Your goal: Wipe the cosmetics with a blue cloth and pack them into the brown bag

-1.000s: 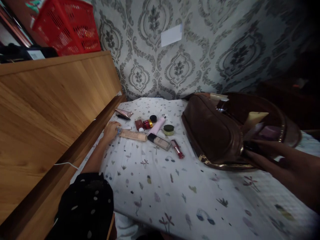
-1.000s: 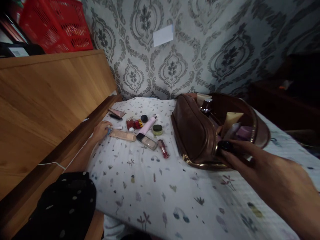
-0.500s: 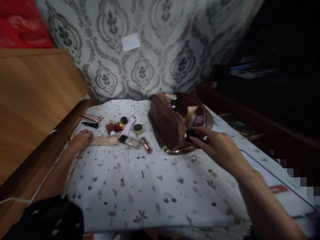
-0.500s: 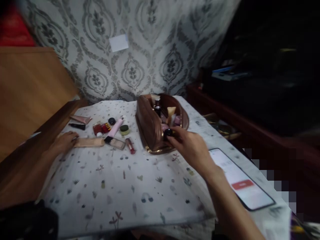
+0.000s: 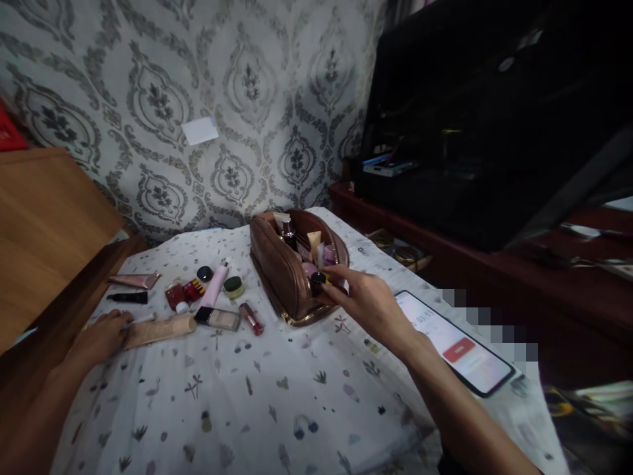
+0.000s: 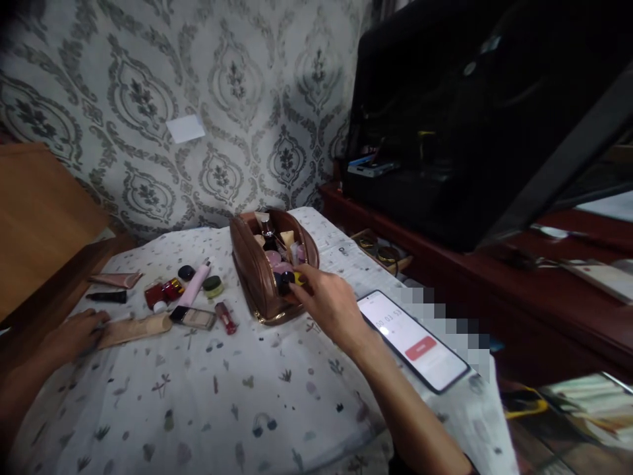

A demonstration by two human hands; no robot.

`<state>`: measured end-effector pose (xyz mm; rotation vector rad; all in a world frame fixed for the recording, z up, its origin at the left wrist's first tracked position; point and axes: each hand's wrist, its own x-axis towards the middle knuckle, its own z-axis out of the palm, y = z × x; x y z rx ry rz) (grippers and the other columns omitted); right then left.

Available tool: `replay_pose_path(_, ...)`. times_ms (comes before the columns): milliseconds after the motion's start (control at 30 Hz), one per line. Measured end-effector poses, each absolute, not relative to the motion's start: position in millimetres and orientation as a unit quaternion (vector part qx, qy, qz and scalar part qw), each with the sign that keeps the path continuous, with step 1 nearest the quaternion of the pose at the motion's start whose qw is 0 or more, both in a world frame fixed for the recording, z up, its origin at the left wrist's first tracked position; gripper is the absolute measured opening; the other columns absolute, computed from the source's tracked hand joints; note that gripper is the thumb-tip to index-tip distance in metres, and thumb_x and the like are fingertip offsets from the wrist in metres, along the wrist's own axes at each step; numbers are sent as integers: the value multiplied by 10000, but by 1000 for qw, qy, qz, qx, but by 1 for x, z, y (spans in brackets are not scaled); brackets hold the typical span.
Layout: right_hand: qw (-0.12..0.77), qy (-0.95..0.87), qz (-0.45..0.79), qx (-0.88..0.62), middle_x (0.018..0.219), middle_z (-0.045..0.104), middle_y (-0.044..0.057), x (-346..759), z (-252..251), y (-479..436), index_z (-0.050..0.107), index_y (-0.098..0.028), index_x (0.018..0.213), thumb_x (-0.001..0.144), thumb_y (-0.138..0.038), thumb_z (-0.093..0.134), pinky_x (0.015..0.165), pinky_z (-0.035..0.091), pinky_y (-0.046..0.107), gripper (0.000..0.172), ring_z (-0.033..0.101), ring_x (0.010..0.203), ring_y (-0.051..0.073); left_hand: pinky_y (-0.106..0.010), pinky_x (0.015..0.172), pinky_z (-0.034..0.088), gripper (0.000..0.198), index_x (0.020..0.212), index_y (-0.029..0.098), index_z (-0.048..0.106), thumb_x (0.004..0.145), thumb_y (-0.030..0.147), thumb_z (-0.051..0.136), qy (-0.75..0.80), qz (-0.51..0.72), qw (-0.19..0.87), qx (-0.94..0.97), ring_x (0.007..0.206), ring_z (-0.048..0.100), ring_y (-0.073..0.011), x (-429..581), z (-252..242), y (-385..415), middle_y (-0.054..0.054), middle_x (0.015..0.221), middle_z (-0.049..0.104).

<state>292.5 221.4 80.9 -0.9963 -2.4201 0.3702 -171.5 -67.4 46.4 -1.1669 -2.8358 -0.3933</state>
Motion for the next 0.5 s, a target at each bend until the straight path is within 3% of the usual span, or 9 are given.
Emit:
replay_pose_path(100,264,-882,162,-355,875,768,7,296,80,221,693,-253,1146,909,-282,578,614,445,269,265,694,705,181,-416,686,461,136,710,307,501,663,415,433,-927,-9,50,-372,835,659,-356,-166,52,-69,-50,755,691)
replay_pose_path(233,309,-870,189,-336,875,763,5,299,77,222,710,-251,1119,900,-259,582,615,463,262,254,665,655,154,-404,621,447,231,766,313,423,753,537,370,-943,22,70,-326,720,655,-348,-145,65,-70,-14,673,669)
replay_pose_path(400,493,-801,232,-247,818,719,37,295,70,207,709,-204,984,945,-248,526,604,493,252,192,622,625,130,-407,580,443,338,866,350,461,779,632,296,-936,-42,172,-303,692,629,-357,-103,87,-55,-9,649,628)
replay_pose_path(500,507,-799,294,-135,776,690,39,280,66,186,683,-202,934,970,-233,471,653,523,264,217,636,685,144,-397,561,465,410,865,338,533,697,701,441,-920,-186,157,-308,630,616,-327,-66,95,-30,5,617,603)
